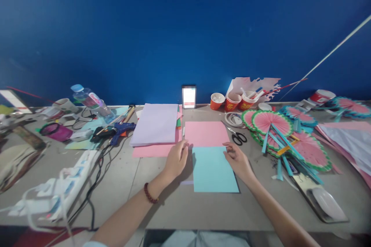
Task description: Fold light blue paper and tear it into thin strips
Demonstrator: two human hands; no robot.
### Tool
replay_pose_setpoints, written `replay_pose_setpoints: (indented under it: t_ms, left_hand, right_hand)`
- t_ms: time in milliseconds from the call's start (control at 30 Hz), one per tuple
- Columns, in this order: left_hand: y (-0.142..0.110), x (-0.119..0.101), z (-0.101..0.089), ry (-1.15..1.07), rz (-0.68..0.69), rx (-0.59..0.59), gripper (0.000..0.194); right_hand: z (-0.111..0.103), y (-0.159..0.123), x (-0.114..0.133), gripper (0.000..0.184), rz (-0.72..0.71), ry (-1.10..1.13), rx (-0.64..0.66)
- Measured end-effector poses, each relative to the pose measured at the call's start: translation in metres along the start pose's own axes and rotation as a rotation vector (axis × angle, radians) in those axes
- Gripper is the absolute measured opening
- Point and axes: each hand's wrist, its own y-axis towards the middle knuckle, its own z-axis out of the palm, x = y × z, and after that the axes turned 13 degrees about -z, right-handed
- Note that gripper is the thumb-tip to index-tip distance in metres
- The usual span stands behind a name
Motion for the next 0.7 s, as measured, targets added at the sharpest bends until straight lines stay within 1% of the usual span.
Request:
replay_pose_setpoints:
  t_ms: [267, 533, 700]
  left_hand:
    - [-0.0039, -0.0052, -0.0011, 0.133, 0.111, -0.01, 0.027]
    - [-0.0048, -0.0073, -0.002, 0.196, 0.156, -0.005, 0.028]
    - [-0.0049, -0.0079, -0.0004, 0.27, 0.235, 0.03, 0.024]
  right_hand:
    - [0.0002, 0.0013, 0.0076, 0.03, -0.002, -0.024, -0.014]
    - [-0.0006, 0.0016, 0.0066, 0.029, 0.014, -0.065, -0.002]
    - [0.0, 0.0016, 0.0088, 0.03, 0.024, -0.046, -0.019]
